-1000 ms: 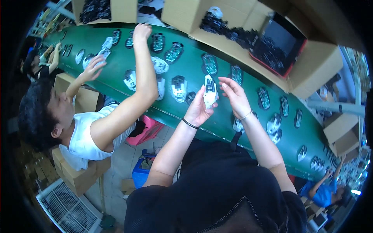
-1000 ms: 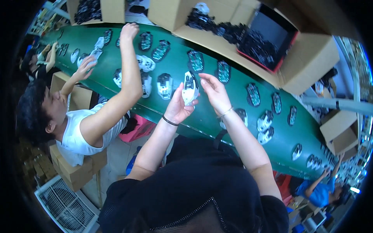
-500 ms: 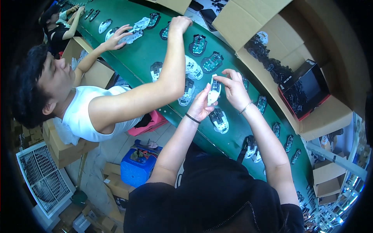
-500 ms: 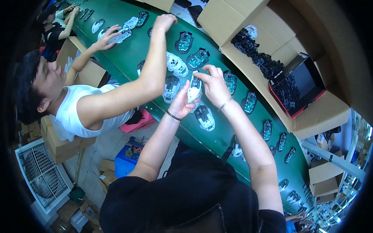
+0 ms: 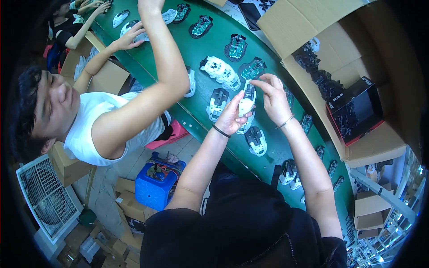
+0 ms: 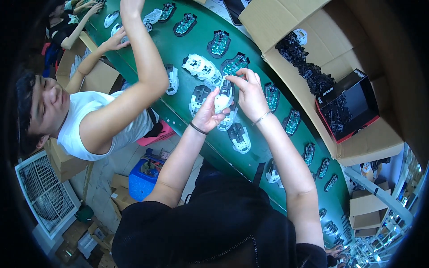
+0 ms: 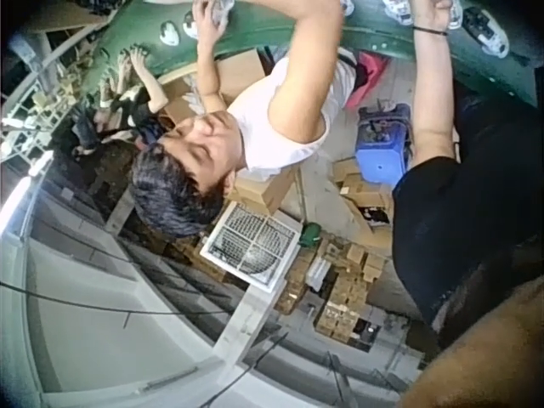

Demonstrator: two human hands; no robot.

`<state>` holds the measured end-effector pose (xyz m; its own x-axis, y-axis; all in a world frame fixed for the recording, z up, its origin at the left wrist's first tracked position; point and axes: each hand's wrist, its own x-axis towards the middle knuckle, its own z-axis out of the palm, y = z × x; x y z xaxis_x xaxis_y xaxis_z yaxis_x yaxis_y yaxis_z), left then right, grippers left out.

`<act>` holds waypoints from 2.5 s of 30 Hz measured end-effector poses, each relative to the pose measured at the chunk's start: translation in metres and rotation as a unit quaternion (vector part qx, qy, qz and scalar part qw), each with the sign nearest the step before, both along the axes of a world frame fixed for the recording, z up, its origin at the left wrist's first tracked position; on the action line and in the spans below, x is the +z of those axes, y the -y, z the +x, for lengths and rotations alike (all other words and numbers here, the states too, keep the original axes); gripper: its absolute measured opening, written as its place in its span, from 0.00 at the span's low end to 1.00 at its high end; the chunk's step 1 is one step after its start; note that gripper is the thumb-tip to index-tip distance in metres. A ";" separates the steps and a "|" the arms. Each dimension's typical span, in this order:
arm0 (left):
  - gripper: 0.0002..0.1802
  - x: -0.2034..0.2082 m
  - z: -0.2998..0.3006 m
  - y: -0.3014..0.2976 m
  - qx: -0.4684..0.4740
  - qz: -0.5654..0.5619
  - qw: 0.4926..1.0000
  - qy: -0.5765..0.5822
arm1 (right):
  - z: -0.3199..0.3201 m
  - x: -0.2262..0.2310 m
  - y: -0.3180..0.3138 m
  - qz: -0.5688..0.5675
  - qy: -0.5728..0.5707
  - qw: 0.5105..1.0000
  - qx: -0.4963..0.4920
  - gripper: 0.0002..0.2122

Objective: The person moves a box of mouse parts and assembles computer mouse shells by fitting small plastic components into the mouse covers by hand before placing them along the conveyor belt.

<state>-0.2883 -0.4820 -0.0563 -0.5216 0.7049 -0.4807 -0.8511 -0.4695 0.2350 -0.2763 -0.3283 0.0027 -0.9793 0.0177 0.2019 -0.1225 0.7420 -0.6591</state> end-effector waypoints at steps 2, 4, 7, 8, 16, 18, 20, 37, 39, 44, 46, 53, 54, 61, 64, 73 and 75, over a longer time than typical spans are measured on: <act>0.17 -0.001 -0.001 0.001 -0.001 -0.002 1.000 0.004 | 0.000 0.001 0.001 0.001 0.002 1.000 0.001 0.18; 0.17 -0.001 -0.002 0.001 -0.002 0.001 1.000 0.002 | 0.000 0.002 0.002 0.003 0.004 1.000 0.000 0.18; 0.16 -0.001 -0.004 0.003 -0.006 0.000 1.000 -0.001 | -0.001 0.003 0.005 0.085 -0.009 0.996 0.029 0.18; 0.16 -0.001 -0.004 0.004 -0.006 0.000 1.000 -0.001 | -0.001 0.003 0.007 0.056 -0.001 0.998 0.020 0.18; 0.16 -0.003 -0.005 0.006 0.002 0.008 1.000 0.013 | -0.004 0.001 0.011 0.011 -0.008 1.000 0.001 0.18; 0.17 -0.005 -0.005 0.007 0.004 0.016 1.000 0.018 | -0.005 0.003 0.014 0.009 -0.009 1.000 0.001 0.18; 0.19 -0.006 -0.006 0.009 0.006 0.025 0.999 0.021 | -0.006 0.007 0.016 0.007 -0.010 1.000 -0.002 0.18; 0.22 -0.001 -0.007 0.013 -0.019 0.107 0.994 0.034 | -0.004 0.014 0.020 0.010 -0.003 1.000 0.012 0.17; 0.20 -0.001 -0.003 0.011 -0.012 0.063 0.998 0.001 | -0.003 0.013 0.017 0.042 -0.014 0.999 0.022 0.15; 0.31 0.010 0.001 0.010 0.010 0.006 0.993 -0.122 | 0.009 0.019 0.015 -0.096 0.013 0.994 -0.043 0.13; 0.35 0.017 0.004 0.007 0.011 -0.029 0.986 -0.163 | 0.013 0.018 0.014 -0.085 0.006 0.996 -0.040 0.13; 0.48 0.016 0.017 -0.003 0.013 -0.100 0.959 -0.265 | 0.026 0.014 0.006 -0.085 -0.040 0.995 -0.037 0.09; 0.48 0.013 0.020 -0.009 0.050 -0.103 0.951 -0.287 | 0.028 0.016 0.008 -0.100 -0.027 0.993 -0.052 0.07; 0.48 0.023 0.028 -0.011 -0.004 -0.143 0.943 -0.299 | 0.042 0.025 0.002 0.046 -0.151 0.987 -0.018 0.08; 0.44 0.034 0.032 -0.018 -0.023 -0.138 0.947 -0.290 | 0.048 0.024 -0.009 0.034 -0.124 0.992 0.002 0.08; 0.30 0.051 0.034 -0.016 -0.121 -0.004 0.979 -0.166 | 0.063 0.053 -0.031 -0.124 0.009 0.992 -0.017 0.10; 0.30 0.053 0.037 -0.015 -0.108 -0.004 0.975 -0.194 | 0.072 0.058 -0.026 -0.113 0.037 0.993 -0.015 0.10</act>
<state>-0.2516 -0.4672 -0.0035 -0.5048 0.8157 -0.2824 -0.7763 -0.2859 0.5619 -0.2042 -0.3021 0.0605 -0.9896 0.0838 0.1166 -0.0472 0.5768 -0.8155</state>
